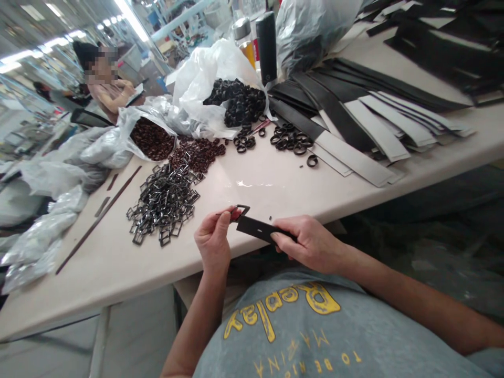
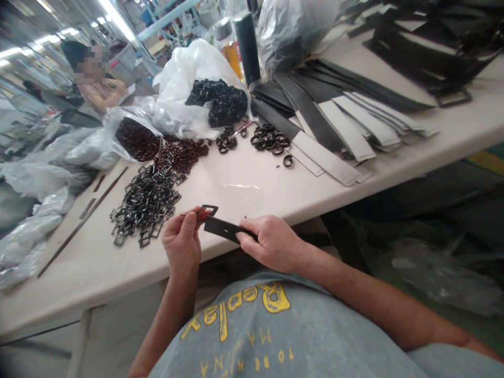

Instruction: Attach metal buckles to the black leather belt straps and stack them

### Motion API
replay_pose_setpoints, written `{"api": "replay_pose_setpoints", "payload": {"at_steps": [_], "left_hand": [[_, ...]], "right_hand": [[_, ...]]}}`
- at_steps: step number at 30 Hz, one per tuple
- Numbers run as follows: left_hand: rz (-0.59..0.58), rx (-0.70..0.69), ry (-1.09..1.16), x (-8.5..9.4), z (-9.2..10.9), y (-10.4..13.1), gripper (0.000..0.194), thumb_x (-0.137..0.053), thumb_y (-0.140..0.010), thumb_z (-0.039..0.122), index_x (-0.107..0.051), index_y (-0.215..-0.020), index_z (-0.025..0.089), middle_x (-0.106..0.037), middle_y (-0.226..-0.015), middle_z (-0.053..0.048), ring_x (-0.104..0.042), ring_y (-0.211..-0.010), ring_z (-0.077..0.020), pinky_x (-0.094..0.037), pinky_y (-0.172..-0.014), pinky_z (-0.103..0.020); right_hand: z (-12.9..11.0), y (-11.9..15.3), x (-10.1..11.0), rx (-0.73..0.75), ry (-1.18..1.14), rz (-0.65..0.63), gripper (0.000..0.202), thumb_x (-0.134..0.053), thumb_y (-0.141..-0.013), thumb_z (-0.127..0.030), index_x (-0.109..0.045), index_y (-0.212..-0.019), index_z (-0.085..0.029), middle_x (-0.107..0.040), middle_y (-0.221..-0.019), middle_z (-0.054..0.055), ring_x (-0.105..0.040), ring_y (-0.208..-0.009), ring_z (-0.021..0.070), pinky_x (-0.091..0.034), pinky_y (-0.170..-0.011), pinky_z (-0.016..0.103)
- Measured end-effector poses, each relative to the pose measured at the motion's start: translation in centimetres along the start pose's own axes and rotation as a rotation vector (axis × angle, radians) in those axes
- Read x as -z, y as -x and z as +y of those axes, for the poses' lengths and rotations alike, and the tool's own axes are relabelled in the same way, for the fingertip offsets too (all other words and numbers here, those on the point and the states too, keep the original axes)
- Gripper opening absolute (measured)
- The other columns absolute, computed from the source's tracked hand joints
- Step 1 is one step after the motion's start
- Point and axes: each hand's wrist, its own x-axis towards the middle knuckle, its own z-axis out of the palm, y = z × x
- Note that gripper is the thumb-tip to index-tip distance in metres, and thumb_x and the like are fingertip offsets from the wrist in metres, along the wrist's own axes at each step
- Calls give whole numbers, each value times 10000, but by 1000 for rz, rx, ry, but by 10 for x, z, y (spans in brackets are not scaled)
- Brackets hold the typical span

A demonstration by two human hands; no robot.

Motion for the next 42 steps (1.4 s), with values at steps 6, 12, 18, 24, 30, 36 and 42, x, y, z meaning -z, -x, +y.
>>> {"api": "replay_pose_setpoints", "payload": {"at_steps": [6, 12, 18, 24, 30, 36, 42], "left_hand": [[-157, 2, -49, 6, 6, 11, 160, -741, -841, 385, -794, -863, 235, -779, -1033, -52, -717, -980, -217, -593, -864, -349], [-307, 78, -123, 1, 4, 22, 100, -756, -833, 330, -816, -863, 255, -748, -936, -36, -681, -941, -195, -534, -912, -321], [-284, 263, 11, -15, -6, 32, 98, -816, -754, 318, -812, -830, 256, -720, -869, -16, -671, -786, -157, -561, -719, -261], [-187, 306, 240, -25, -4, 34, 722, -797, -768, 182, -538, -1403, 409, -732, -955, 32, -651, -735, -95, -552, -738, -214], [-213, 350, 286, -17, -6, 24, 249, -842, -740, 316, -785, -965, 225, -761, -872, -8, -664, -745, -109, -541, -738, -211], [-231, 373, 256, -10, -8, 19, 236, -901, -643, 310, -792, -826, 208, -772, -775, -1, -667, -685, -112, -544, -722, -223], [-283, 456, 288, -15, -2, 19, 284, -921, -575, 311, -757, -774, 192, -747, -722, 3, -636, -592, -114, -536, -616, -232]], "right_hand": [[8, -2, -4, -37, 65, 65, 255, -478, -913, -231, -596, -692, -180, -574, -574, -8, -468, -523, 109, -301, -533, 253], [4, -4, -12, -27, -30, 83, 248, -441, -955, -232, -578, -754, -186, -593, -618, -9, -525, -556, 119, -350, -562, 247], [8, -6, -22, -43, -122, 84, 253, -395, -986, -253, -518, -774, -191, -572, -629, -13, -555, -559, 121, -405, -583, 248], [9, -6, -25, -34, -127, 90, 258, -374, -988, -258, -528, -795, -184, -579, -643, -6, -560, -571, 129, -415, -588, 255], [10, -5, -23, -15, -189, 79, 257, -377, -993, -268, -536, -812, -180, -582, -658, -10, -581, -570, 121, -435, -586, 248], [11, -6, -23, -24, -193, 40, 254, -376, -998, -273, -531, -821, -178, -593, -668, -7, -580, -566, 116, -436, -577, 240], [13, -5, -23, -4, -89, 26, 265, -372, -993, -275, -542, -817, -173, -599, -671, 17, -569, -608, 141, -430, -598, 264]]}}
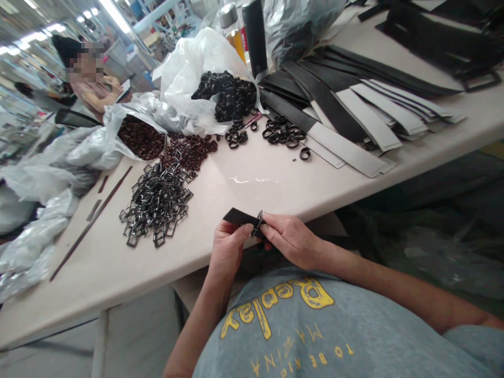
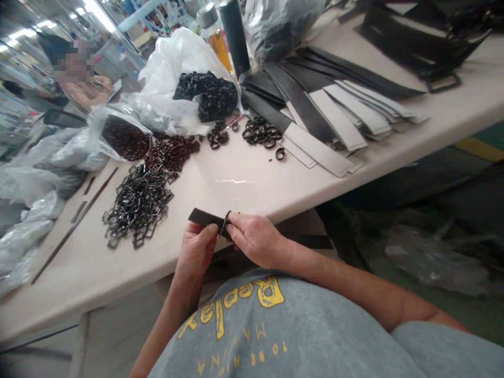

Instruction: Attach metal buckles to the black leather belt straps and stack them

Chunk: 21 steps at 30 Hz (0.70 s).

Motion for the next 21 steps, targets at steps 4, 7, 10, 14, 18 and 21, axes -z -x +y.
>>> {"api": "replay_pose_setpoints", "payload": {"at_steps": [4, 7, 10, 14, 18, 21], "left_hand": [[-29, 44, 3, 0, 3, 3, 274, -919, -587, 296, -739, -758, 180, -733, -701, 6, -626, -574, -117, -521, -574, -230], [-96, 63, 9, 2, 3, 5, 214, -877, -672, 280, -733, -789, 173, -725, -708, 1, -617, -546, -124, -520, -561, -255], [-184, 79, 44, 4, 4, 8, 268, -858, -703, 374, -729, -812, 166, -715, -705, -14, -628, -543, -156, -530, -555, -295], [-271, 119, 87, 7, 7, 13, 377, -871, -668, 464, -738, -852, 163, -699, -700, -18, -643, -575, -172, -544, -608, -318], [-302, 135, 69, 9, 11, 14, 365, -887, -647, 444, -718, -810, 164, -649, -683, 1, -625, -609, -159, -519, -621, -292], [-310, 87, 16, 11, 15, 12, 330, -889, -647, 401, -670, -715, 163, -618, -707, 5, -592, -642, -140, -478, -607, -256]], "right_hand": [[3, 2, 3, 61, -20, -75, 215, -466, -954, -303, -585, -846, -160, -641, -750, 42, -584, -664, 150, -459, -619, 269], [5, 4, 3, 26, -130, -71, 275, -511, -965, -387, -604, -854, -154, -644, -730, 29, -585, -603, 126, -462, -566, 242], [6, 4, 4, -34, -275, -96, 376, -492, -994, -466, -595, -807, -155, -618, -683, 6, -556, -532, 92, -437, -503, 207], [8, 1, 12, -35, -457, -289, 450, -514, -972, -570, -598, -843, -147, -613, -702, 4, -547, -525, 78, -415, -467, 185], [10, -3, 20, -42, -467, -392, 473, -533, -956, -595, -612, -878, -135, -619, -717, 8, -554, -548, 78, -436, -501, 186], [7, -4, 22, 1, -413, -389, 443, -530, -972, -555, -626, -890, -130, -629, -750, 15, -571, -603, 86, -459, -558, 196]]}}
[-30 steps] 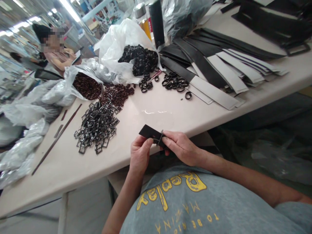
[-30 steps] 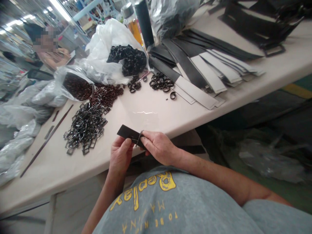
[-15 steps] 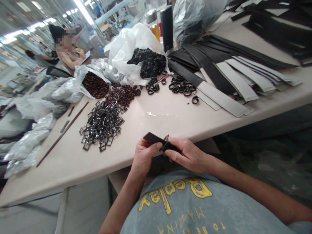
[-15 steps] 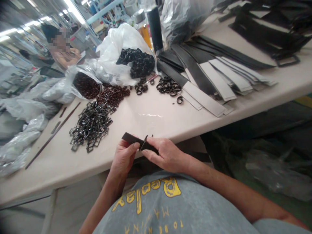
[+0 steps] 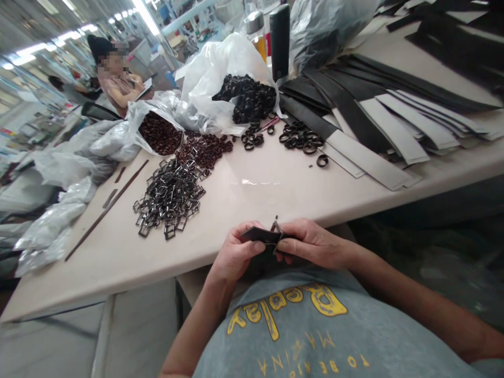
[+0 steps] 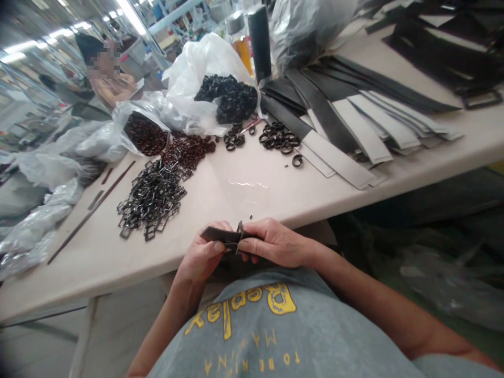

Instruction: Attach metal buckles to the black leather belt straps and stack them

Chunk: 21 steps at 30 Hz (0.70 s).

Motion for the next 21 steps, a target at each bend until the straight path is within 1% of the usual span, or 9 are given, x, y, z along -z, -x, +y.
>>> {"api": "replay_pose_setpoints", "payload": {"at_steps": [4, 8, 10, 12, 14, 19, 21], "left_hand": [[-83, -54, -69, 2, 4, -1, 349, -877, -664, 384, -606, -640, 165, -568, -687, 9, -534, -656, -124, -435, -628, -243], [-118, -55, -137, -1, 6, 0, 360, -867, -672, 379, -568, -645, 180, -534, -691, 10, -515, -669, -130, -434, -643, -255], [-116, -59, -162, -3, 7, 1, 374, -863, -676, 373, -540, -640, 187, -522, -687, 12, -510, -665, -131, -438, -640, -257], [-88, -67, -176, -4, 7, 2, 383, -860, -682, 366, -523, -641, 188, -520, -685, 13, -497, -653, -124, -432, -627, -250], [-31, -74, -186, -5, 6, 2, 361, -851, -695, 349, -532, -662, 186, -535, -694, 13, -493, -653, -118, -429, -626, -242], [156, -127, -209, -3, -1, 1, 224, -823, -738, 277, -618, -765, 190, -615, -769, 10, -544, -717, -119, -461, -670, -222], [201, -132, -207, -2, -5, 1, 185, -818, -747, 259, -655, -812, 199, -631, -781, 19, -546, -710, -109, -464, -667, -209]], "right_hand": [[-4, 4, -1, 49, 90, 7, 388, -524, -990, -483, -646, -881, -131, -628, -746, 15, -587, -653, 105, -468, -597, 212], [-6, 9, -2, 65, 218, 27, 307, -524, -990, -385, -659, -891, -129, -640, -743, 22, -580, -667, 122, -460, -621, 236], [-7, 11, -3, 87, 284, 30, 281, -529, -986, -361, -652, -875, -133, -636, -743, 19, -560, -666, 123, -444, -624, 241], [-8, 12, -4, 108, 345, 46, 277, -523, -991, -349, -640, -849, -142, -619, -728, 9, -531, -652, 118, -421, -617, 239], [-8, 12, -4, 116, 419, 79, 281, -505, -1003, -336, -628, -828, -153, -601, -707, -2, -499, -632, 112, -393, -605, 237], [-8, 12, -2, 141, 661, 210, 329, -503, -1006, -347, -561, -732, -174, -522, -628, -25, -435, -570, 103, -308, -565, 247], [-8, 11, -2, 138, 737, 246, 340, -497, -1008, -351, -549, -720, -179, -517, -624, -21, -433, -569, 106, -291, -562, 252]]}}
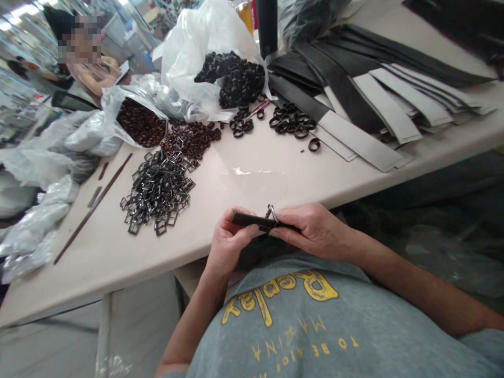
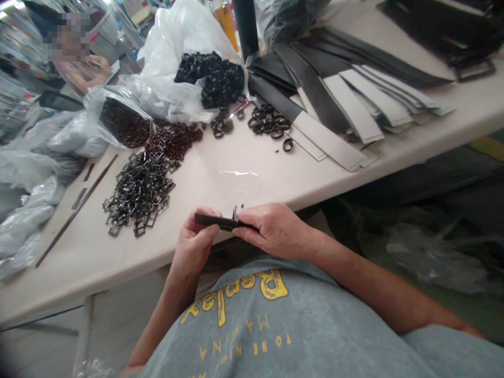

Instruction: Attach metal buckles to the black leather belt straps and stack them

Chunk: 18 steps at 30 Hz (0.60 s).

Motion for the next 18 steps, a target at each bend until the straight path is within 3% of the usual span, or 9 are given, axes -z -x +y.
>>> {"api": "replay_pose_setpoints", "payload": {"at_steps": [6, 11, 15, 18], "left_hand": [[30, 38, -48, 2, -9, 0, 119, -782, -776, 251, -690, -821, 191, -642, -792, 18, -558, -741, -109, -475, -719, -211], [46, 77, -51, -3, -4, 1, 152, -782, -746, 261, -664, -791, 178, -631, -747, 14, -554, -706, -121, -483, -686, -232], [75, 15, -57, -9, 0, 2, 135, -761, -747, 249, -644, -782, 192, -611, -725, 21, -541, -679, -123, -482, -661, -238], [148, -142, -228, -9, 0, 2, 75, -736, -783, 222, -668, -807, 204, -610, -773, 7, -557, -732, -138, -482, -693, -249]], "right_hand": [[0, 0, -4, -7, 124, 24, 334, -498, -1001, -354, -575, -727, -179, -557, -642, 0, -451, -585, 120, -281, -567, 264], [2, 3, -6, -39, 50, -1, 268, -518, -983, -320, -627, -789, -173, -615, -690, 25, -501, -610, 137, -329, -587, 267], [3, 3, -7, -72, -47, -46, 251, -506, -975, -295, -624, -786, -179, -624, -694, 30, -524, -608, 147, -367, -582, 269], [1, -1, -11, -82, -75, 7, 270, -499, -967, -291, -593, -736, -190, -606, -642, 18, -517, -569, 145, -370, -552, 268]]}}
